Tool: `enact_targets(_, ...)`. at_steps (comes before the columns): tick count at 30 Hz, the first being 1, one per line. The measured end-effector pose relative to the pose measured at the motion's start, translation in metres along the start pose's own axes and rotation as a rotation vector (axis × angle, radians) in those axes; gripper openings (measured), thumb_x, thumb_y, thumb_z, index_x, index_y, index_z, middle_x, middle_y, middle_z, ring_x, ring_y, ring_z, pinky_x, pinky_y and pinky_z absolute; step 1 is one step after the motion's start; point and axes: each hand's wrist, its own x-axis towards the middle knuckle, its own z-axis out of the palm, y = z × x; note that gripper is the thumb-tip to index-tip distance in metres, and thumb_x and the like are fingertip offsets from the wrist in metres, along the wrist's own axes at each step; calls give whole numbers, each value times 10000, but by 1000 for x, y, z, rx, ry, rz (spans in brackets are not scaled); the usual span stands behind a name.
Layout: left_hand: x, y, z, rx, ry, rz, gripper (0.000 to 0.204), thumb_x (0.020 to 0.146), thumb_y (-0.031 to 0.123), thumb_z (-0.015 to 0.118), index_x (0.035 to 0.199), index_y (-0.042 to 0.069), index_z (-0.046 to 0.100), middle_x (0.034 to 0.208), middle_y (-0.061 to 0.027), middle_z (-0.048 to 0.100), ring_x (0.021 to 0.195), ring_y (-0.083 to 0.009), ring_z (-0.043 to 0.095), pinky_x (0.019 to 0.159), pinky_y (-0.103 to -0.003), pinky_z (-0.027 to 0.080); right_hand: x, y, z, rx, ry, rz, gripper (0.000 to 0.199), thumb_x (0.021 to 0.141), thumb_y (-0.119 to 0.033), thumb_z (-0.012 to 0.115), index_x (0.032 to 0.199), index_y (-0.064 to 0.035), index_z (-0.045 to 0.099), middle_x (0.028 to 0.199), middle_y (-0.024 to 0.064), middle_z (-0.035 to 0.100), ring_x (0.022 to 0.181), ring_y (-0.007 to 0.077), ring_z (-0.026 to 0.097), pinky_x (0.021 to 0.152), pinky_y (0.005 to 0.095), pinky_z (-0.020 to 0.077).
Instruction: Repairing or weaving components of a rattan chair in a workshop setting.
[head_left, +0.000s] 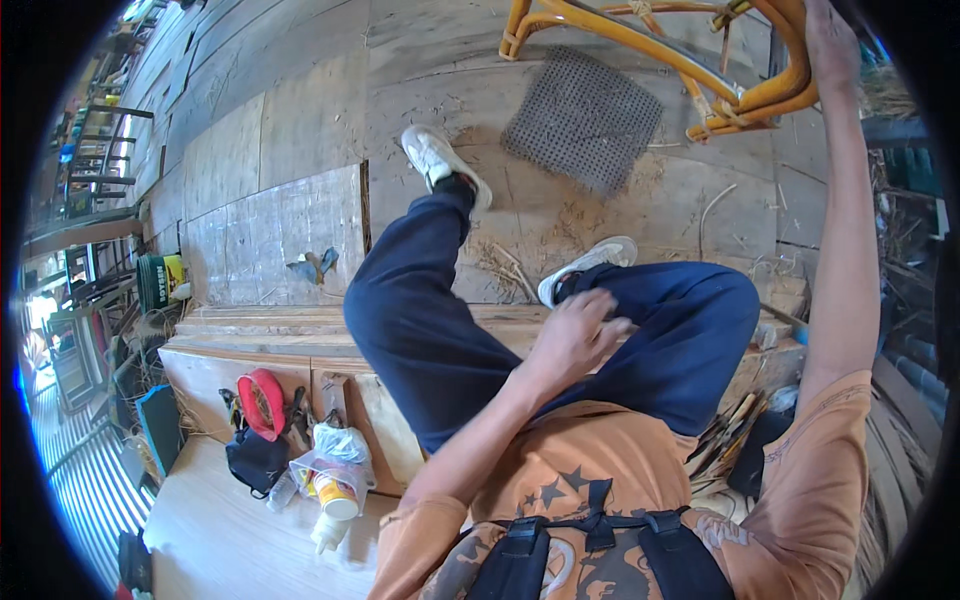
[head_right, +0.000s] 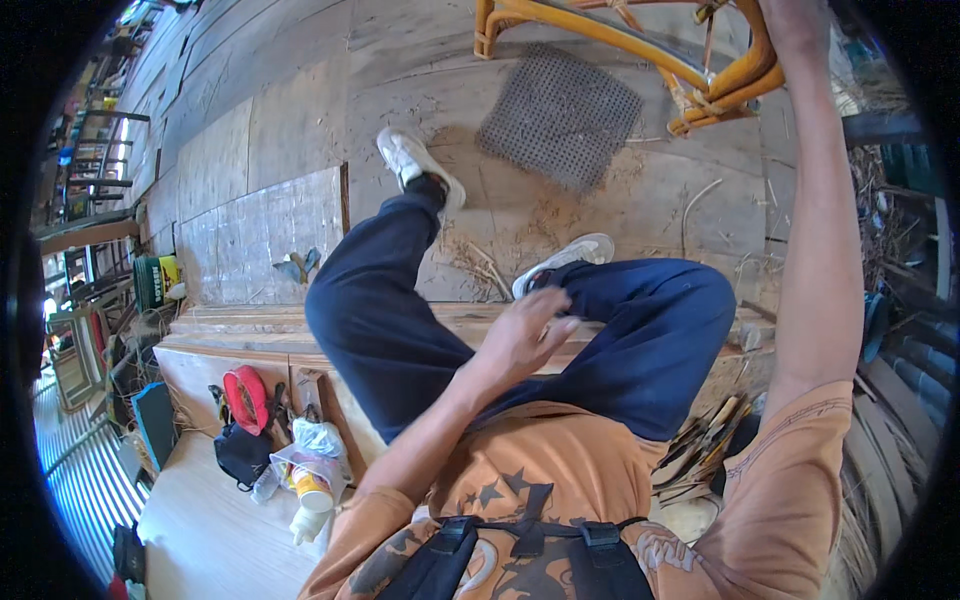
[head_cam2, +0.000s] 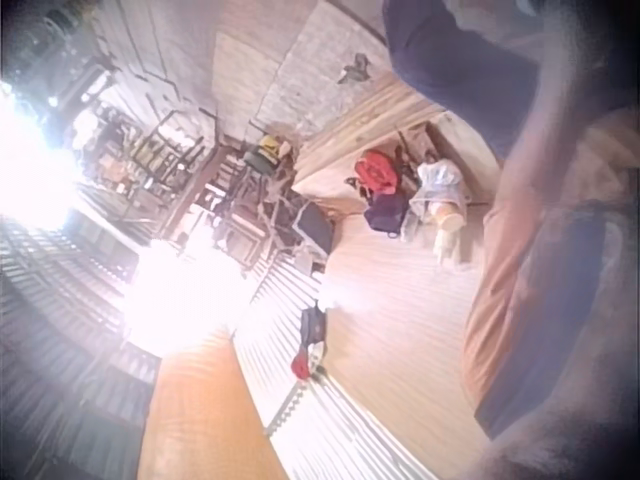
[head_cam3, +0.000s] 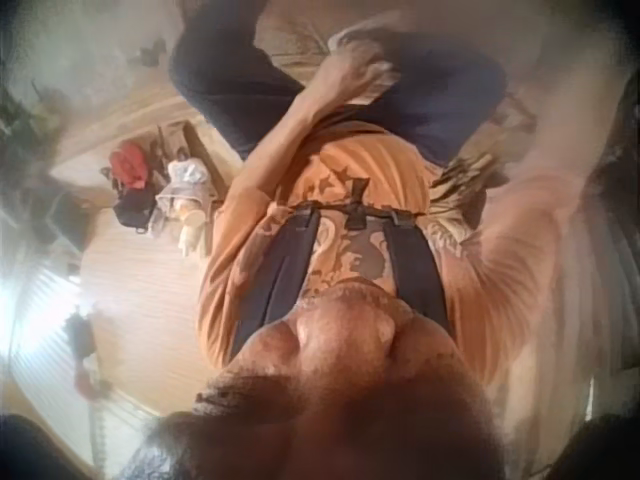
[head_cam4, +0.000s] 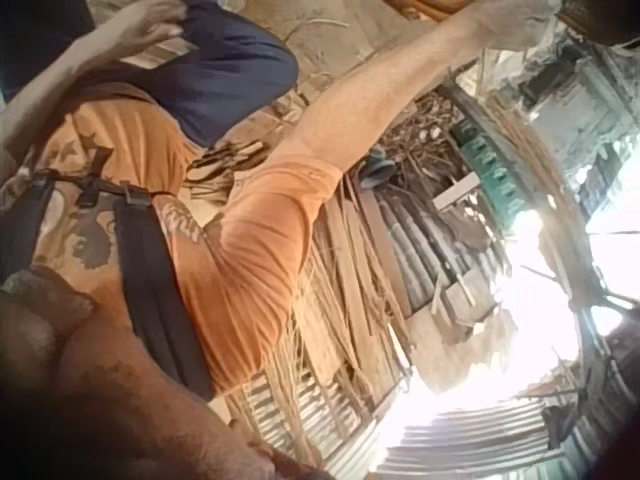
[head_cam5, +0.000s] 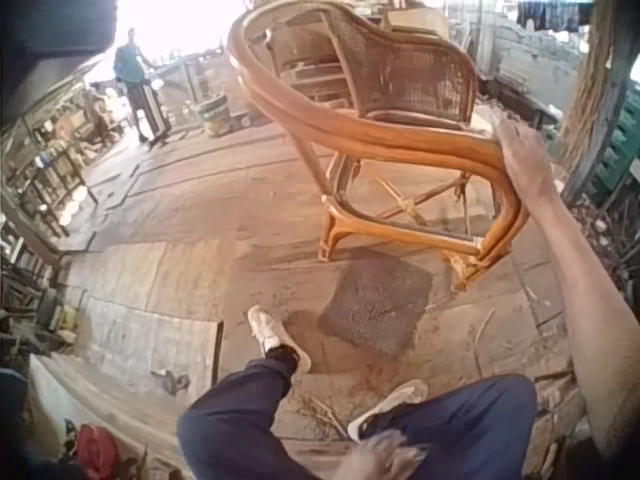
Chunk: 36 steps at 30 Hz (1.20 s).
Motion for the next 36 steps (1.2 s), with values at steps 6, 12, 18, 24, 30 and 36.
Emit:
enact_targets(6,140,-9,0,-184,106,45,296,868,269,549,945,-10,607,899,-183,615,862,-351,585,776,-393,459,39,64,5,-171,-65,-46,371,956,-322,378,1128,-68,587,1111,102,610,1056,251,560,909,324,399)
enact_targets(12,190,-99,50,-1128,113,-691,312,856,319,573,944,20,583,852,-34,554,784,-201,560,654,-334,493,91,123,5,-570,-86,-269,353,949,-162,327,1272,-116,460,1221,95,559,1105,269,541,959,353,400)
enact_targets(18,205,-278,93,-1084,207,-1050,391,841,387,606,970,28,519,788,-63,455,696,-203,480,586,-423,498,105,133,7,-580,29,-405,355,944,-191,358,1277,-103,444,1187,112,578,1062,305,559,907,392,429)
enact_targets(24,272,-266,139,-1161,103,-1232,307,880,349,502,992,65,531,842,-56,514,790,-206,511,708,-402,467,64,45,21,10,142,-18,347,920,-313,485,754,-18,561,668,27,531,592,121,509,546,269,411)
enact_targets(30,257,-252,139,-1372,120,-1184,166,853,151,426,947,40,505,896,-95,577,821,-240,559,745,-391,457,-13,90,1,103,418,13,292,868,-113,558,1143,-25,517,957,96,597,844,168,555,754,305,424)
enact_targets(36,198,-122,165,-1425,-214,-1249,107,866,125,435,866,61,520,781,-85,578,695,-214,555,611,-323,455,-233,208,31,49,-353,1188,563,782,-356,657,1158,46,539,1150,189,576,1047,267,551,877,344,426)
